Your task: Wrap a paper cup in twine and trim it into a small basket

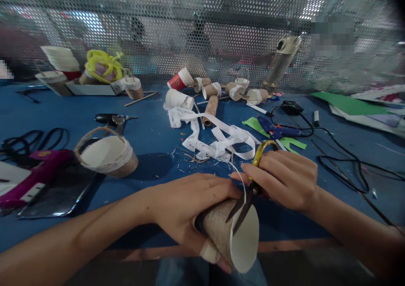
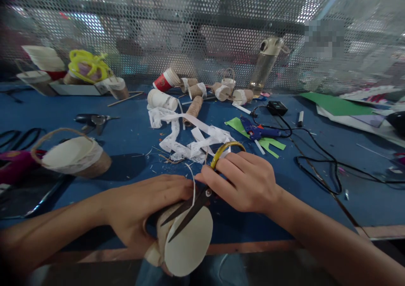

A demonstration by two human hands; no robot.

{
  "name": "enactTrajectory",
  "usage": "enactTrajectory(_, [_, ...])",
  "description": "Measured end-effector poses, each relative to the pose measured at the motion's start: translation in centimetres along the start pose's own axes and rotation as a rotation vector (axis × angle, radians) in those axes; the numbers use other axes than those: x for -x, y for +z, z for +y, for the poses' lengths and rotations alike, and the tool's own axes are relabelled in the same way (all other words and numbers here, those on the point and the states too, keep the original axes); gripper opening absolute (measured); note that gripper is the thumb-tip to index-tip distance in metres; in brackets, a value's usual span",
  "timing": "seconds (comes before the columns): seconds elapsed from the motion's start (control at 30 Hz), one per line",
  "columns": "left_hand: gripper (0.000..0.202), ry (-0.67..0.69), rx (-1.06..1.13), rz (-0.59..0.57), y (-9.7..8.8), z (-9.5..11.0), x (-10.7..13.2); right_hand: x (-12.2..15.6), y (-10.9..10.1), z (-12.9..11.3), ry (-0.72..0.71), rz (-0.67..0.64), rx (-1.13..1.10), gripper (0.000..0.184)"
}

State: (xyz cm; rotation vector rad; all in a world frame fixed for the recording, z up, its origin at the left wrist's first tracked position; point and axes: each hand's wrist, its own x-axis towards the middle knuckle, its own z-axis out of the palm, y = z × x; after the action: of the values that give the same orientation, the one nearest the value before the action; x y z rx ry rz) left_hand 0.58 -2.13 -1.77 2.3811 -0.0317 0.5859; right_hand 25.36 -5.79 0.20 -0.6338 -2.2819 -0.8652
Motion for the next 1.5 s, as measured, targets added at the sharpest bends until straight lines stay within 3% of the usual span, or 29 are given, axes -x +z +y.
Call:
enactTrajectory(0.2, [0.076,-0.057,0.032,-0.071,0.01,0.06,0.07,0.07,-0.12,-0.07,0.009,-0.005,0.002,0.016])
enactTrajectory(0.43, [0.080,0.002,0.036,-0.023,0.37,-0.25,0.18,-0.23,-0.04,-0.10,-0.019,0.011,-0.022,0.020])
enactTrajectory(0.63, [0.079,-0.003,0.093,-0.063,0.58,-0.22,0.03,-0.38,-0.38,-0.03,-0.044,-0.003,-0.034,0.013])
enactTrajectory(0.9, [0.083,-0.024,0.135,-0.031,0.78,-0.21,0.18,-0.30,-0.16,-0.19,-0.044,-0.003,-0.041,0.020])
enactTrajectory(1.13, [0.082,0.004,0.197,-0.068,0.90,-0.44,0.05,-0.41,-0.04,-0.36,-0.033,-0.008,-0.058,0.017])
enactTrajectory(1.5, [0.074,-0.091,0.186,-0.035,0.81,0.32,-0.20,-0.30,0.27,-0.49,-0.029,-0.028,-0.037,0.017])
